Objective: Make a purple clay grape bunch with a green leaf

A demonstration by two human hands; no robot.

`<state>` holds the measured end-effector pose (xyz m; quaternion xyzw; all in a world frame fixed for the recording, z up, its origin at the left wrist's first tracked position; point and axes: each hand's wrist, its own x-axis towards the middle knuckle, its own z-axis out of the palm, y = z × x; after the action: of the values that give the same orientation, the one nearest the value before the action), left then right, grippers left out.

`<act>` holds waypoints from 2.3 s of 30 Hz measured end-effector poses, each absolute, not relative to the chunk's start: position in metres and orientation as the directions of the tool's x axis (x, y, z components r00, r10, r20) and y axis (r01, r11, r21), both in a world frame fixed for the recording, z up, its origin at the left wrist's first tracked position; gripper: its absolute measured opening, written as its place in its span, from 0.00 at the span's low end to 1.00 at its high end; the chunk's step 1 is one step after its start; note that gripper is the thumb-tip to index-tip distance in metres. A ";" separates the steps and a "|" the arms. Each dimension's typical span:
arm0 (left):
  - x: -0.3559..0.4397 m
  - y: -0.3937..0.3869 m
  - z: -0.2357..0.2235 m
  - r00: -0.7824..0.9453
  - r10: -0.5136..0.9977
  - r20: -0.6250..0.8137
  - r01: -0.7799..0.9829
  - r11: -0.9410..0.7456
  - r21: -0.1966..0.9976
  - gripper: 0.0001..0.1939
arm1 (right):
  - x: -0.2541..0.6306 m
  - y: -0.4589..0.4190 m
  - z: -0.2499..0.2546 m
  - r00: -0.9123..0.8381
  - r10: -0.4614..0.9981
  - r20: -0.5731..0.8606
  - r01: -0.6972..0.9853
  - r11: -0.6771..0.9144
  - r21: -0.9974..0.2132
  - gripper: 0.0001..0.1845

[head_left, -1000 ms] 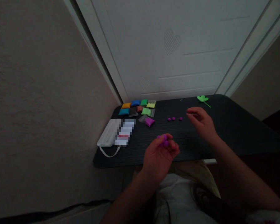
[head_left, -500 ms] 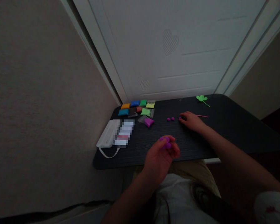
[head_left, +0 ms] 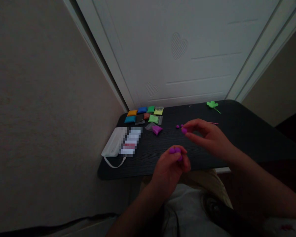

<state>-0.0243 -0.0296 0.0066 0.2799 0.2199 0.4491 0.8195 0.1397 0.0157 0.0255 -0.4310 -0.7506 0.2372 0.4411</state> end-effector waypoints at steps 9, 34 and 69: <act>-0.026 -0.033 0.004 0.507 0.855 -0.109 -0.529 0.408 0.744 0.04 | 0.122 -0.017 0.049 -0.470 0.775 0.422 0.429 0.619 -0.658 0.12; -0.031 -0.030 0.000 0.623 0.774 -0.112 -0.433 0.461 0.775 0.07 | 0.132 -0.016 0.058 -0.623 0.694 0.361 0.437 0.691 -0.576 0.14; -0.029 -0.028 0.006 0.477 0.850 -0.224 -0.681 0.519 0.517 0.05 | 0.112 -0.028 0.024 -0.500 0.700 0.510 0.556 0.711 -0.430 0.25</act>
<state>-0.0292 -0.0278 0.0056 0.1818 0.2318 0.4557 0.8400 0.1117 -0.0278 0.0243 -0.3651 -0.8596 0.1052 0.3416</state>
